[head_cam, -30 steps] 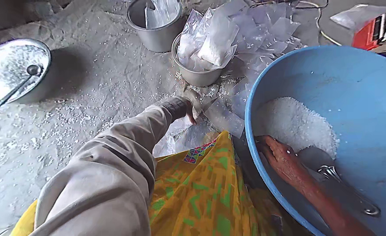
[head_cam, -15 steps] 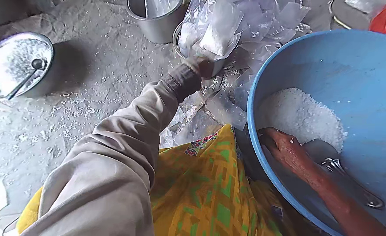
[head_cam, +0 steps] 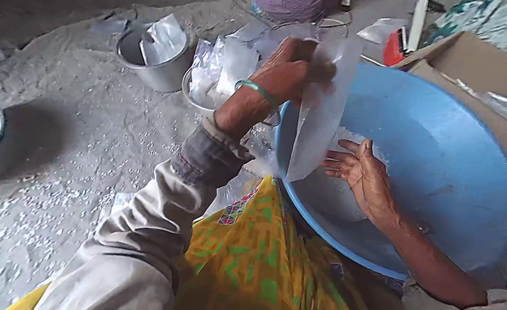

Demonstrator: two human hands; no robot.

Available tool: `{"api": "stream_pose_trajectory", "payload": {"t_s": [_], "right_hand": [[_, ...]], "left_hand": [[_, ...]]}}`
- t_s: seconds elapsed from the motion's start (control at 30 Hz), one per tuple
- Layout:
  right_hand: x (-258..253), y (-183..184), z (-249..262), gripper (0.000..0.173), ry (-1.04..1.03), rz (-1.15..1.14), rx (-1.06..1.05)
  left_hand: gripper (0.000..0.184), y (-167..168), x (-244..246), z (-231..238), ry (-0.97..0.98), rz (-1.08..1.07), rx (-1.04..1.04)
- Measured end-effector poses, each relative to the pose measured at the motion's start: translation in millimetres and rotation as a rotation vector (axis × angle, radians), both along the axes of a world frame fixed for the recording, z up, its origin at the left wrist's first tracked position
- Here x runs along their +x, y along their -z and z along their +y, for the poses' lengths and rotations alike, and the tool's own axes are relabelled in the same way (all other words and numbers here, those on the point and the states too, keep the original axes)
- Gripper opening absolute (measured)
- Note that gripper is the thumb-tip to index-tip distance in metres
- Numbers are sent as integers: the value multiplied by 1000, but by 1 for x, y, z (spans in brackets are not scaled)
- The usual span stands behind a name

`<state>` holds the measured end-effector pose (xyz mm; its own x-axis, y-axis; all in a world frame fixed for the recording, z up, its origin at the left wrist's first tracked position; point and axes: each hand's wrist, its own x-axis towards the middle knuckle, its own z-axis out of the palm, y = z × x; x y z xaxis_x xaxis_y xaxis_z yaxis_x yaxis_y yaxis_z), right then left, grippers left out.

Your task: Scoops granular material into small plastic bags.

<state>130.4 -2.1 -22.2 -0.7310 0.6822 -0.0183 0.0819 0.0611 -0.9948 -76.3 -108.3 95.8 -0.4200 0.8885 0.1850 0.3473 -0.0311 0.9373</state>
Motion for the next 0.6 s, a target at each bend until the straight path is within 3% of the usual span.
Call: {"api": "stream_pose_trajectory", "payload": {"t_s": [0.17, 0.27, 0.33, 0.53, 0.6], "right_hand": [[10, -11, -7, 45, 107, -24, -273], [20, -9, -12, 24, 143, 20, -348], [25, -5, -13, 16, 155, 12, -249], [25, 0, 16, 20, 232, -58, 292], [24, 3, 26, 20, 268, -46, 460]], "left_hand": [[15, 21, 7, 11, -8, -146, -21], [14, 34, 14, 17, -10, -109, -92], [17, 44, 13, 21, -8, -139, -93], [16, 81, -24, 31, -74, -120, -82], [30, 98, -48, 39, -60, -130, -106]]}}
